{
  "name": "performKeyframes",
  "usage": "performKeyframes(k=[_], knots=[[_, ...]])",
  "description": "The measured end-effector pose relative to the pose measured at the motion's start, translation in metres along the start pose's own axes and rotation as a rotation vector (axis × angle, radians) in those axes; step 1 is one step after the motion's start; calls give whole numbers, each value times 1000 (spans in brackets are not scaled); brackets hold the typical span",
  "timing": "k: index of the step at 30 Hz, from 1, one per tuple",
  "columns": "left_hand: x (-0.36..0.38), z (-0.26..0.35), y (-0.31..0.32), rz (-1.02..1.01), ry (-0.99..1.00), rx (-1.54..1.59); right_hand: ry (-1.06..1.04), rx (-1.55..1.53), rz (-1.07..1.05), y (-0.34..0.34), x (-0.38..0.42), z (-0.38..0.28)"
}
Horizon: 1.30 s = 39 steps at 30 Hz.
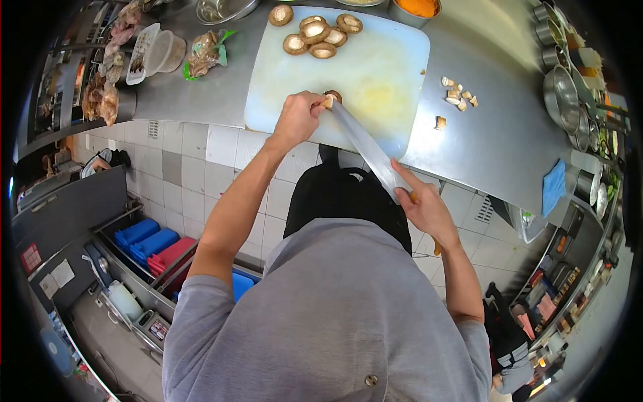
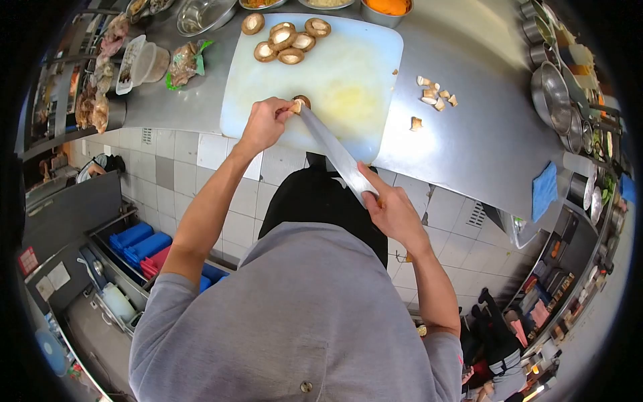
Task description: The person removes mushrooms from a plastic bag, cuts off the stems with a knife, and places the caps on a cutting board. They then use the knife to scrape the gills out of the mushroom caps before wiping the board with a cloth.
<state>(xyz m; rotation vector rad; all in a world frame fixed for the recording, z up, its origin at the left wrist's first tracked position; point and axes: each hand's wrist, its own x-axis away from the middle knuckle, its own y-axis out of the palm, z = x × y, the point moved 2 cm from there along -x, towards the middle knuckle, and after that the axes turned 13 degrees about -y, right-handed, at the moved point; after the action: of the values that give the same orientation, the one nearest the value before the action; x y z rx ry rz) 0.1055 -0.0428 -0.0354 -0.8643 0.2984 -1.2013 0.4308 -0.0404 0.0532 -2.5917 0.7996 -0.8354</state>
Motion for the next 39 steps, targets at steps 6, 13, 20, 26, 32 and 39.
performKeyframes(k=[6,13,20,26,32,39], knots=[[3,-1,2,-7,-58,59,-162,-62,79,10,-8,7],[-3,-9,-3,19,-134,74,-102,-28,40,6,-1,6],[-13,-21,-16,2,-265,155,-59,16,47,-1,8,4],[-17,-30,-17,-142,-333,193,-131,71,127,1,23,16],[-20,-34,-16,-243,-302,286,-137,-10,158,11,24,13],[-17,-32,-24,-267,-416,696,-143,19,147,24,7,10]])
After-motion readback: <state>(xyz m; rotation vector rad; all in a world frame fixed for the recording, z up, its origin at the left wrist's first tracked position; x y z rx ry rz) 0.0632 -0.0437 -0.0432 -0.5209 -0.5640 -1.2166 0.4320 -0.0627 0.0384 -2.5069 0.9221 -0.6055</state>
